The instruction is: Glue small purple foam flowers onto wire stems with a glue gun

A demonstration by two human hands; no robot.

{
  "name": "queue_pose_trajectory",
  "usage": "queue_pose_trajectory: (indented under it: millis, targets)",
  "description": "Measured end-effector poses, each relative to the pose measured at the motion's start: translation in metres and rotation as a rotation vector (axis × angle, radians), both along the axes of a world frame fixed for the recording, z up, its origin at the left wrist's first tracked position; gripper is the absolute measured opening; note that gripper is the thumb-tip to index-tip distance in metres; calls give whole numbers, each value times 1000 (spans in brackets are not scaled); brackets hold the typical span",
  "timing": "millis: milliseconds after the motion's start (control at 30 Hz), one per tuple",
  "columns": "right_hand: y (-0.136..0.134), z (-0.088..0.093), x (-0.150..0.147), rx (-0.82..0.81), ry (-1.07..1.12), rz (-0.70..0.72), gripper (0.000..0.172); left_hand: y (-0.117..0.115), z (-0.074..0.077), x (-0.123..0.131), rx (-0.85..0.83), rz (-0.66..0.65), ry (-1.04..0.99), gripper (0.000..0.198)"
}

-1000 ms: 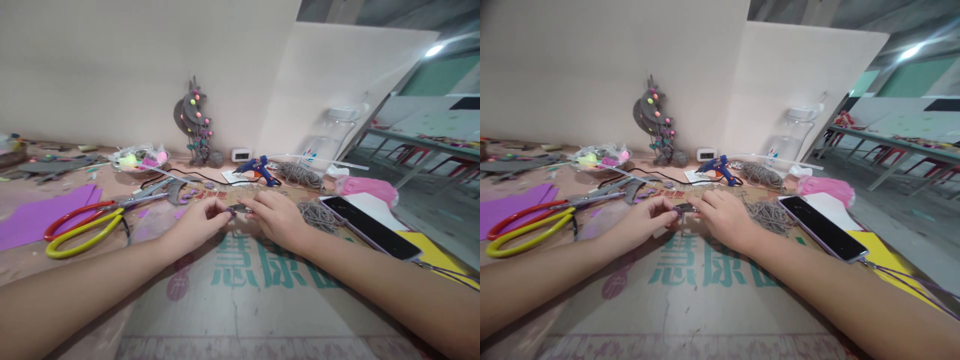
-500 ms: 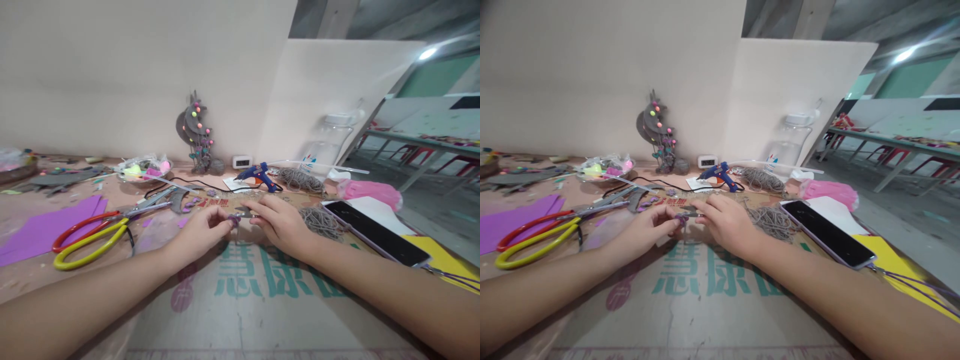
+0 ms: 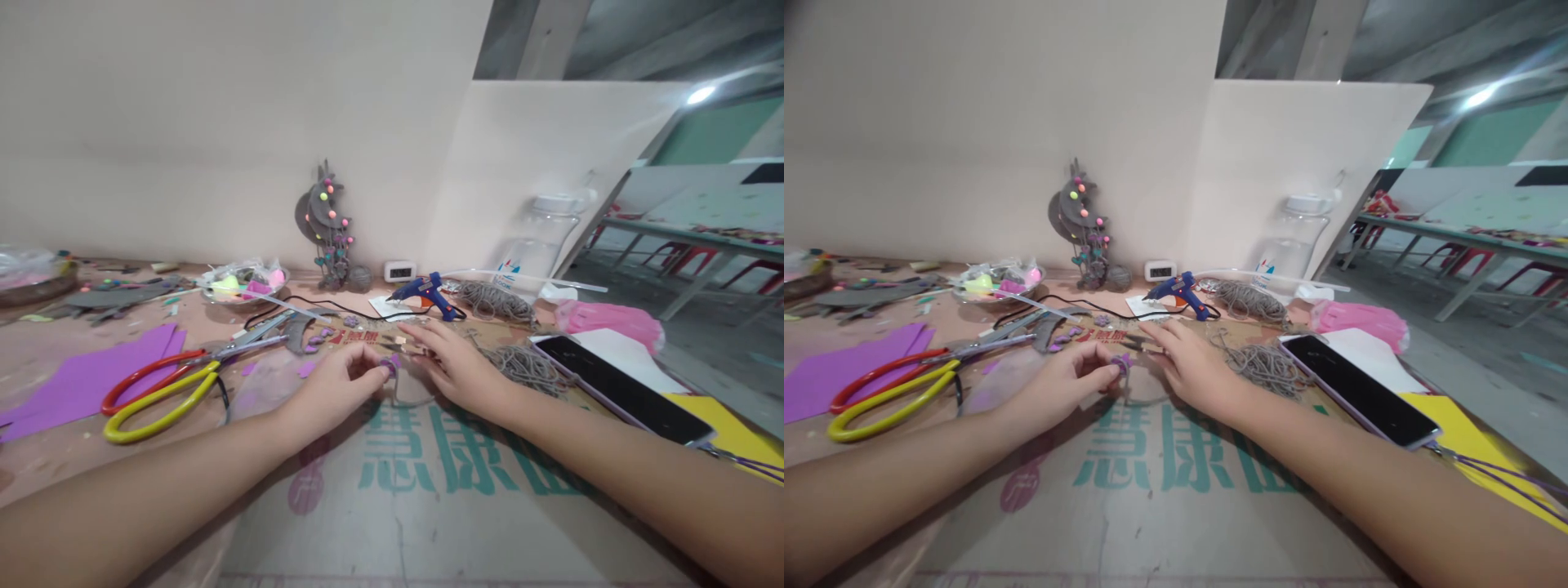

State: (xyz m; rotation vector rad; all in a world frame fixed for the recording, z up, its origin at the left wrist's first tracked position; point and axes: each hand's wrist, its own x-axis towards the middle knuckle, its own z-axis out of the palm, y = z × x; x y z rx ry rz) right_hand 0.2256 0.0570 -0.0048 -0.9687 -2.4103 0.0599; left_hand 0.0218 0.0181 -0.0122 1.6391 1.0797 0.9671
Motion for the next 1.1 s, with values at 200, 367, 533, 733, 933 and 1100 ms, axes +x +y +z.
queue_pose_trajectory:
  millis: [200, 367, 533, 733, 933, 1100]
  targets:
    - [-20, 29, -13, -277, 230, -19, 26, -3, 5, -1, 60, 29, -6, 17]
    - [-36, 22, -27, -431, 318, -10, 27, -3, 6, -2, 93, 11, 3, 19]
    - [-36, 7, -31, -623, 450, -31, 22, -2, 2, -2, 58, -20, -28, 18]
    - [-35, 4, -30, -599, 442, -34, 22, -1, 3, -1, 47, 2, -84, 29]
    - [-36, 5, -30, -547, 376, -44, 21, -1, 5, -2, 112, 51, -36, 27]
    - [-35, 3, -29, -475, 318, -42, 23, -2, 7, -2, 109, 29, 52, 23]
